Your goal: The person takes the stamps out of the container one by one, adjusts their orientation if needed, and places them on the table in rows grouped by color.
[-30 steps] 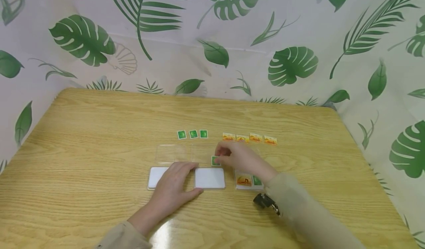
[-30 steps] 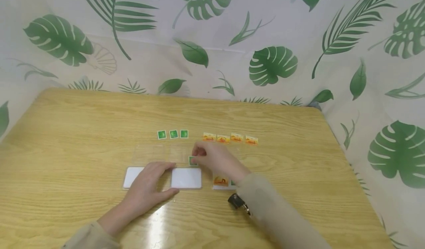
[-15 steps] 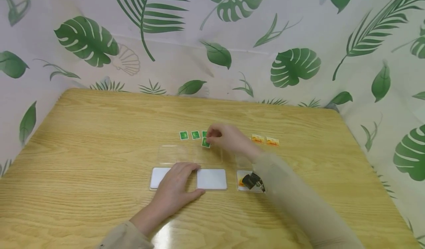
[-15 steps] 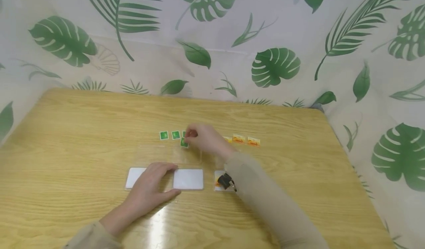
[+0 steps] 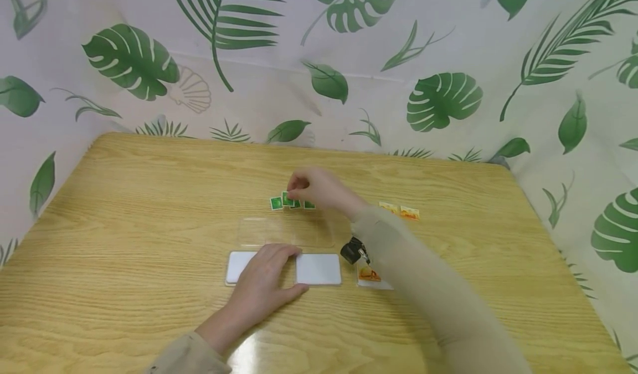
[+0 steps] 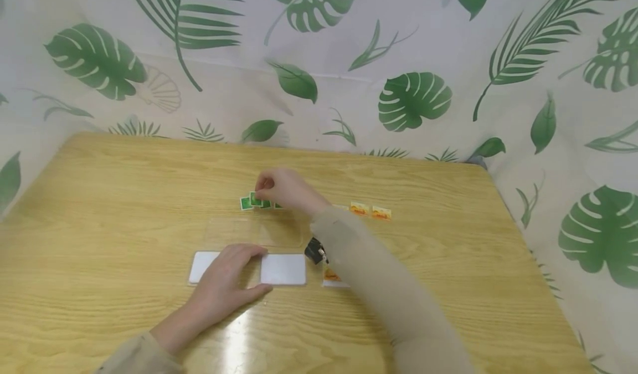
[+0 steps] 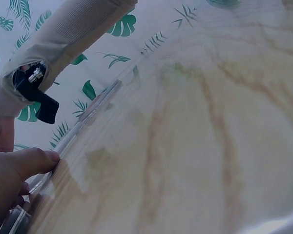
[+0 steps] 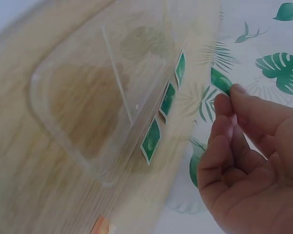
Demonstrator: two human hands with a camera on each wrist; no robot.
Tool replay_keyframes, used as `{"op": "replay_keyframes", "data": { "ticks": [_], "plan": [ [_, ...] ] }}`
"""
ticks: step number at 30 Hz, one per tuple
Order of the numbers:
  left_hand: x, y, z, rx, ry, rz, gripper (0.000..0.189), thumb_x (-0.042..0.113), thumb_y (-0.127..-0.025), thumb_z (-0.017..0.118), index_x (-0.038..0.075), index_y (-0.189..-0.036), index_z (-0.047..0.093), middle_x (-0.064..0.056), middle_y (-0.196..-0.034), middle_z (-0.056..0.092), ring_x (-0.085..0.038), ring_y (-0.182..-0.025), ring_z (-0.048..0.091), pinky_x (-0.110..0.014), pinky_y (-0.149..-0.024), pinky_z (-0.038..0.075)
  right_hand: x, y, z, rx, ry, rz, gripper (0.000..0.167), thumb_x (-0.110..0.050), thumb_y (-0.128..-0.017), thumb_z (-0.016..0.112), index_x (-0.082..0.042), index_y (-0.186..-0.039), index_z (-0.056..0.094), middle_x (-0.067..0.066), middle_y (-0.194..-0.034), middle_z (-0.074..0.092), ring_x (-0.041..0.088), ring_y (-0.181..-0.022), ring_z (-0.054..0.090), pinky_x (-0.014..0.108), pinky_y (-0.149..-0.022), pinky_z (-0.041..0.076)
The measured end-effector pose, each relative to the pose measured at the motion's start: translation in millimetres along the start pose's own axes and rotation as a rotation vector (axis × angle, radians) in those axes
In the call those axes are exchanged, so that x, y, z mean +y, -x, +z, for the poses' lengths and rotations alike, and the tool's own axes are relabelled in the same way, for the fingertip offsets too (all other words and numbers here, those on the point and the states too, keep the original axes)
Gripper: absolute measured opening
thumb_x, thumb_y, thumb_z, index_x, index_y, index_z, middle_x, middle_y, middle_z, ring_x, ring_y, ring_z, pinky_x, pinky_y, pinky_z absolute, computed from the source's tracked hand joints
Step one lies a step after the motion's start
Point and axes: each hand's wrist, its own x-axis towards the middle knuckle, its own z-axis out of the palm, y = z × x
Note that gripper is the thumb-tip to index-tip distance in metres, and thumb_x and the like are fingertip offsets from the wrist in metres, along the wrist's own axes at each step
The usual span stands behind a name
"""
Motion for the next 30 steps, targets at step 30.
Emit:
{"op": "replay_keyframes", "data": {
  "ticks": [30],
  "plan": [
    [-1.2,0.6,-0.6,-0.001,-0.003,0.021,0.058,0.035,-0.072,0.082,0.009,-0.119,0.059,-0.002,-0.119,0.060,-0.018,-0.113,0.052,-0.033,-0.101,0.040,-16.5,-50.4,34.4,-0.065,0.107,-0.011,0.011,-0.020,-0.089,0.069,-0.011,-0.086,0.064,0.000,-0.081,0.062,0.012,-0.066,0.052,0.022,-0.061,0.045]
  ]
}}
